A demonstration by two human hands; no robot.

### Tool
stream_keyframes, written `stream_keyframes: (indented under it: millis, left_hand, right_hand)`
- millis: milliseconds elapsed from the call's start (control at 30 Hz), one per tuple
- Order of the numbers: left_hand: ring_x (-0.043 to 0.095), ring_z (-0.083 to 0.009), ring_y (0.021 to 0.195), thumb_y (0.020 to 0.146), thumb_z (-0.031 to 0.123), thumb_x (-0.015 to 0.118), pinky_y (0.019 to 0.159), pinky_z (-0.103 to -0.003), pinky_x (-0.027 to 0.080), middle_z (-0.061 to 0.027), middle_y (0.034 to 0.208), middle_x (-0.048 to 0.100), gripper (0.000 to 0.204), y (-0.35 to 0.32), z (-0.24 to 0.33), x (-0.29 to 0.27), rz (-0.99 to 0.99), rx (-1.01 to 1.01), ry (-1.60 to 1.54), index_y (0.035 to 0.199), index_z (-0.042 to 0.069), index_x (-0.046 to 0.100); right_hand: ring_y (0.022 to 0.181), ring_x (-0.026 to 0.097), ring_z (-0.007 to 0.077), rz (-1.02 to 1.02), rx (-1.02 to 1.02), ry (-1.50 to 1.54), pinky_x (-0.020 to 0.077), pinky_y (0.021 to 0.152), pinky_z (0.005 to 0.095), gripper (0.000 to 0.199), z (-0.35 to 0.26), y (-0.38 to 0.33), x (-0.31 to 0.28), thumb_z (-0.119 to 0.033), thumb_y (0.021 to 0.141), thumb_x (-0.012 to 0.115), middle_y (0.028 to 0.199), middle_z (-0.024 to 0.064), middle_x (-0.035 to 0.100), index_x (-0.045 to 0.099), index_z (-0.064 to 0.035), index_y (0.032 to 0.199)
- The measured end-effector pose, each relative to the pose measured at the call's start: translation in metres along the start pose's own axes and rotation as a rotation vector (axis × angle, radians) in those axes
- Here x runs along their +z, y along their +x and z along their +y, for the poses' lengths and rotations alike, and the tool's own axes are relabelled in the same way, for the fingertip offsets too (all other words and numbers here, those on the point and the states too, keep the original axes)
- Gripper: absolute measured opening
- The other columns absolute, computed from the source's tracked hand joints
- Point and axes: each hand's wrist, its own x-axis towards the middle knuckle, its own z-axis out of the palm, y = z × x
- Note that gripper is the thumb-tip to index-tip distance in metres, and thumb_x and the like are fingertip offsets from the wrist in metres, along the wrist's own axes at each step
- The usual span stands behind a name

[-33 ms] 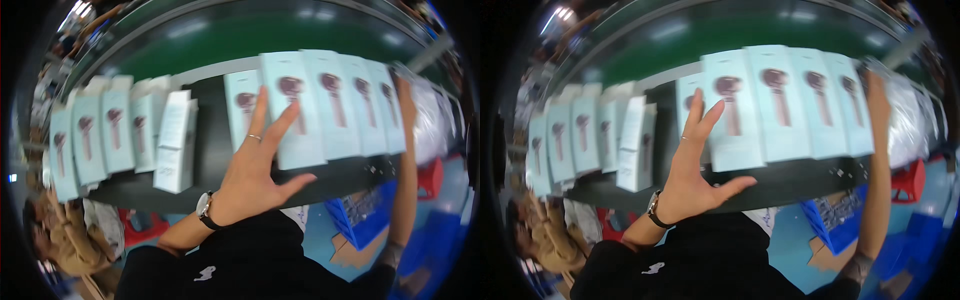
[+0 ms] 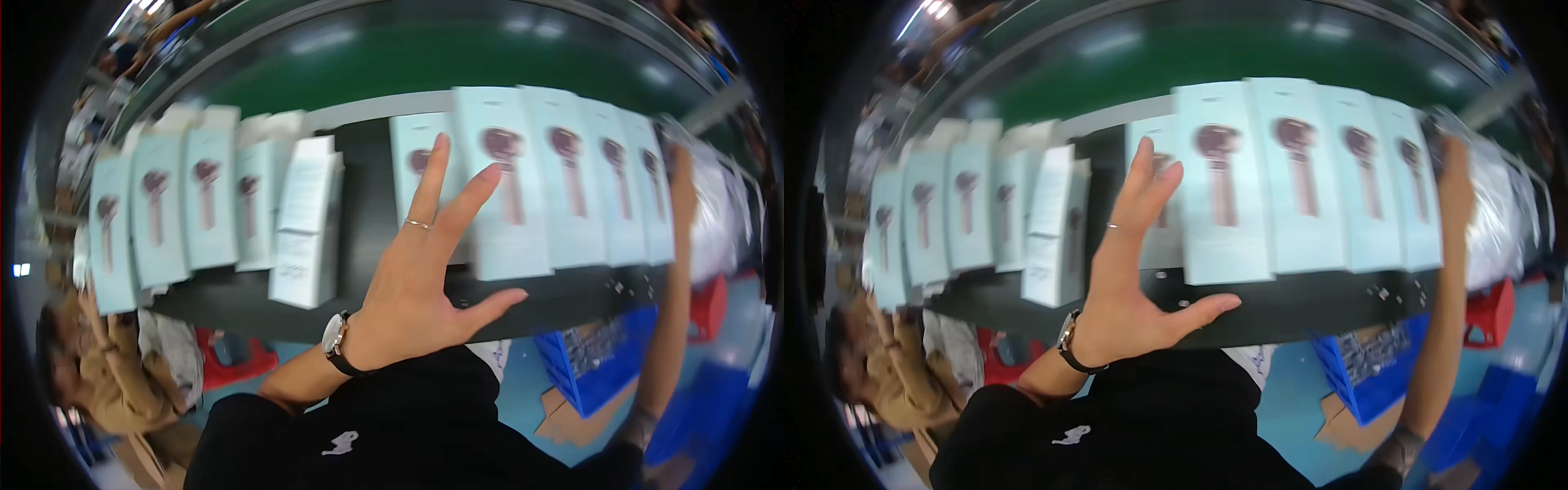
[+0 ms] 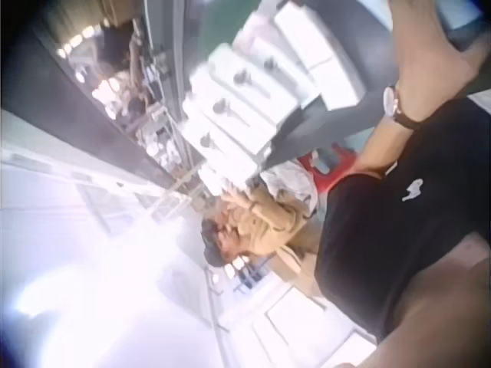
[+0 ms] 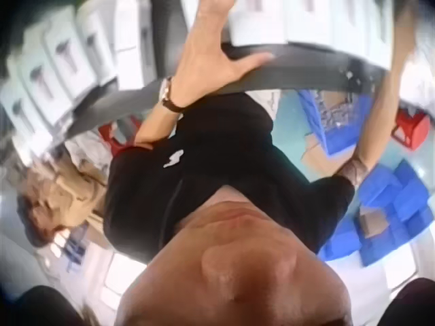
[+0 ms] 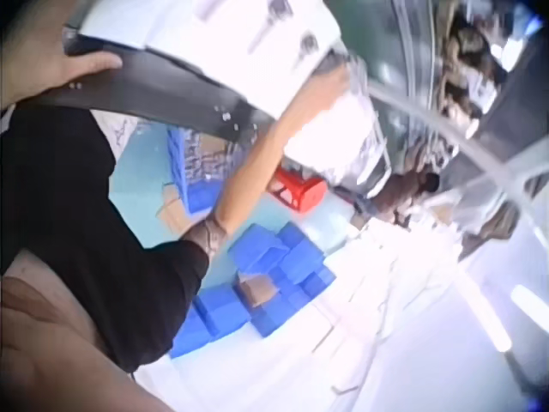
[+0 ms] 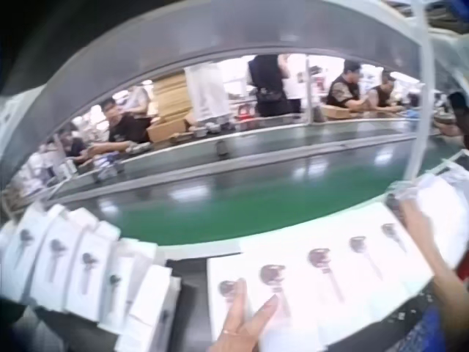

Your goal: Putting hairdryers into individual packaging boxes on a production line.

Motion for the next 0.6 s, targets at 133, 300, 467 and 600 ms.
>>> stream_keyframes:
  millis: [133,300,467,600]
  left_hand:
    - [0.055,-0.0321,0.115,0.064,0.009,0.081,0.098,-0.038,0.041,-0.0183,0.124,0.056,0.066,-0.006,-0.006,-0.074,0.110,0.013,0.389,0.123,0.002,0.052]
    - [0.056,-0.0367,0.109,0.067,0.013,0.079,0.090,-0.040,0.046,-0.0185,0.124,0.055,0.061,-0.017,-0.024,-0.109,-0.022,-0.125,0.760,0.122,0.009,0.054]
    - [0.051,-0.0391,0.116,0.072,0.018,0.074,0.092,-0.042,0.046,-0.0188,0.130,0.051,0.060,-0.013,-0.019,-0.078,-0.178,-0.084,0.814,0.126,0.010,0.050]
    - [0.037,-0.0432,0.129,0.074,0.015,0.071,0.103,-0.051,0.036,-0.0220,0.142,0.036,0.067,-0.016,-0.003,-0.062,-0.324,-0.157,0.795,0.134,0.009,0.042]
  right_hand:
    - [0.112,0.052,0.0252,-0.060,0.106,0.022,0.0421,0.093,0.0341,0.062,0.088,-0.029,-0.084,-0.019,0.077,0.077,0.122,0.0143,0.053,0.046,0.0013,0.126]
    - [0.116,0.051,0.0247,-0.071,0.090,0.013,0.0400,0.099,0.0343,0.071,0.063,-0.078,-0.146,-0.022,0.080,0.073,0.133,0.0160,0.049,0.038,-0.0020,0.139]
    - [0.128,0.042,0.0256,-0.020,0.165,0.458,0.0338,0.106,0.0394,0.061,0.053,-0.130,-0.114,-0.026,0.091,0.059,0.141,0.0129,0.041,0.035,-0.0040,0.142]
    - [0.126,0.043,0.0263,-0.017,0.485,0.587,0.0363,0.104,0.0384,0.061,0.069,-0.177,-0.117,-0.021,0.091,0.058,0.141,0.0156,0.040,0.032,-0.0040,0.144]
